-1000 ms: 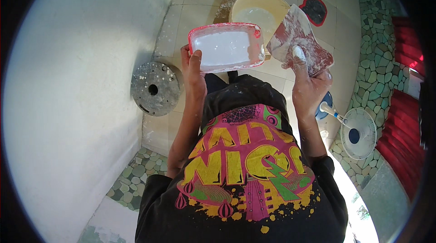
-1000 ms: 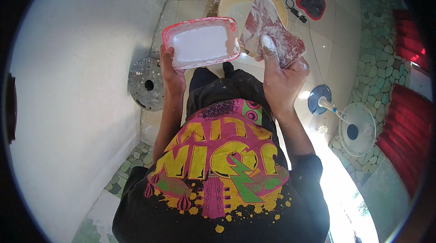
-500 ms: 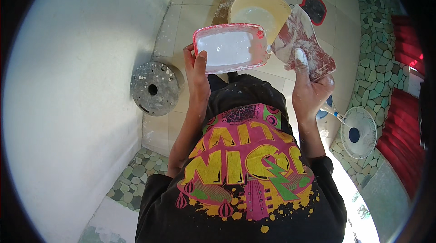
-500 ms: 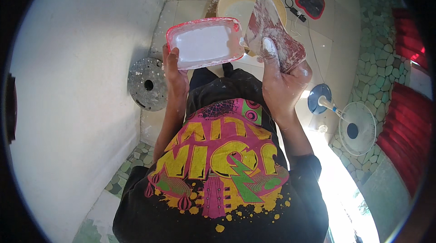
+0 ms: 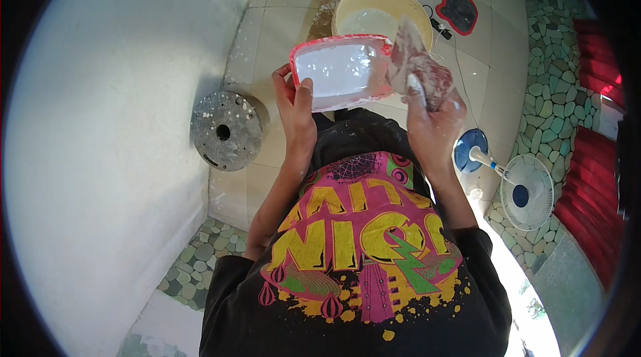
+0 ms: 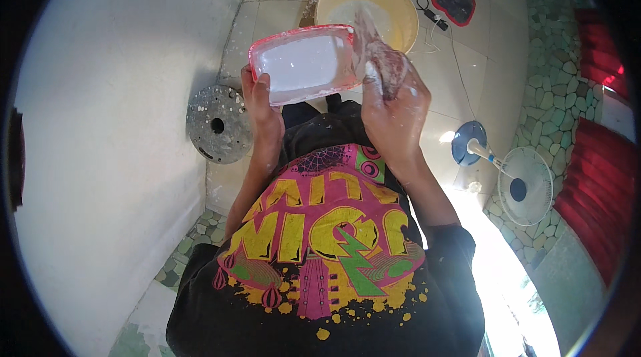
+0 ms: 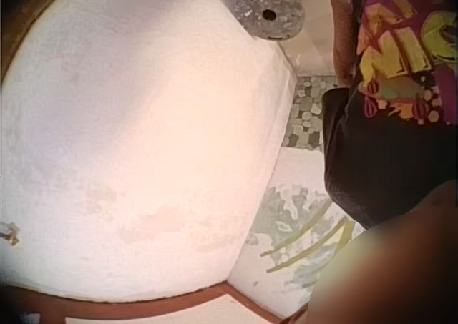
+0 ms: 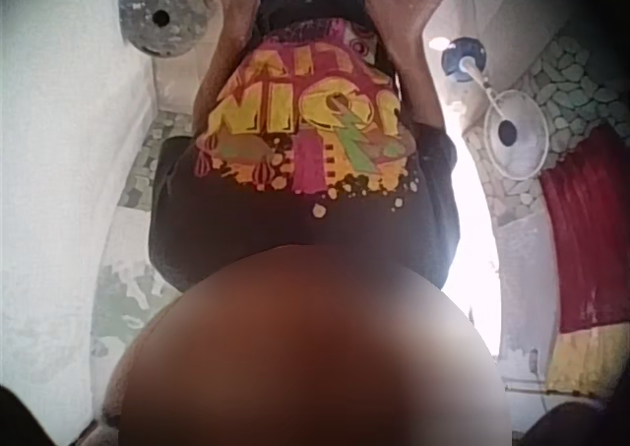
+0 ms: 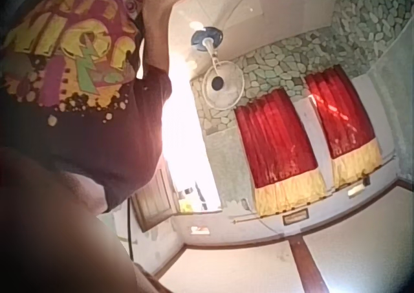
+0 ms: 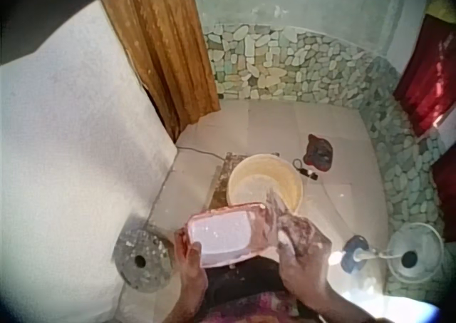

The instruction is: Mixing white plaster or paint powder with water in a plastic tray and bucket.

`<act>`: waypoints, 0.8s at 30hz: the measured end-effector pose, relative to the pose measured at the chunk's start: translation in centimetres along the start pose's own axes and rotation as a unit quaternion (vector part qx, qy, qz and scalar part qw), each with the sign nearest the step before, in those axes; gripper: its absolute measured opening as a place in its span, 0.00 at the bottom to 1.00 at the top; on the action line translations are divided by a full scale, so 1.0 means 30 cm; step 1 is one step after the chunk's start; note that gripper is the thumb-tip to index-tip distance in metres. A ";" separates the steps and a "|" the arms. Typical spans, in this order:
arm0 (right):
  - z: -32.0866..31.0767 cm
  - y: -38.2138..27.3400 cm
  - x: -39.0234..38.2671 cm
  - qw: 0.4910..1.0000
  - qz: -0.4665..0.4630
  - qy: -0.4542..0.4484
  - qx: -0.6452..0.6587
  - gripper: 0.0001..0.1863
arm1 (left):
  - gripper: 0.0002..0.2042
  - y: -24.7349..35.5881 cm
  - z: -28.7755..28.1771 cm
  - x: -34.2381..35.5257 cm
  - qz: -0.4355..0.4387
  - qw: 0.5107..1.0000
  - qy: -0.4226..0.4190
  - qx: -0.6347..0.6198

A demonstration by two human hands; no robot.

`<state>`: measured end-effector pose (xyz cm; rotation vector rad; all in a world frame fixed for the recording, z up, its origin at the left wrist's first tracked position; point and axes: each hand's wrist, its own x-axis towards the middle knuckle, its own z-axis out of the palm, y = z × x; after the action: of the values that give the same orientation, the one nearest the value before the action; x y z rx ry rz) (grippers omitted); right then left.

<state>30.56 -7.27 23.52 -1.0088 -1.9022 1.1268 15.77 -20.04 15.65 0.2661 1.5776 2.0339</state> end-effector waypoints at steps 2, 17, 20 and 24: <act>-0.004 -0.010 0.003 0.999 -0.006 -0.016 -0.031 0.13 | 0.22 -0.015 0.022 -0.004 0.023 1.000 -0.011 0.008; -0.068 0.003 0.013 0.996 -0.089 -0.014 -0.005 0.15 | 0.24 -0.043 0.059 -0.002 -0.014 1.000 -0.017 -0.007; -0.072 0.017 0.022 0.994 -0.097 -0.050 -0.022 0.16 | 0.24 -0.056 0.059 0.006 -0.010 1.000 -0.021 -0.015; -0.099 -0.005 0.024 0.991 -0.088 -0.102 -0.024 0.17 | 0.23 -0.047 0.066 0.025 -0.008 0.999 -0.040 -0.017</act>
<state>32.72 -5.60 24.91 -0.7564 -2.1424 1.1210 16.51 -17.76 14.79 0.3174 1.4918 2.0112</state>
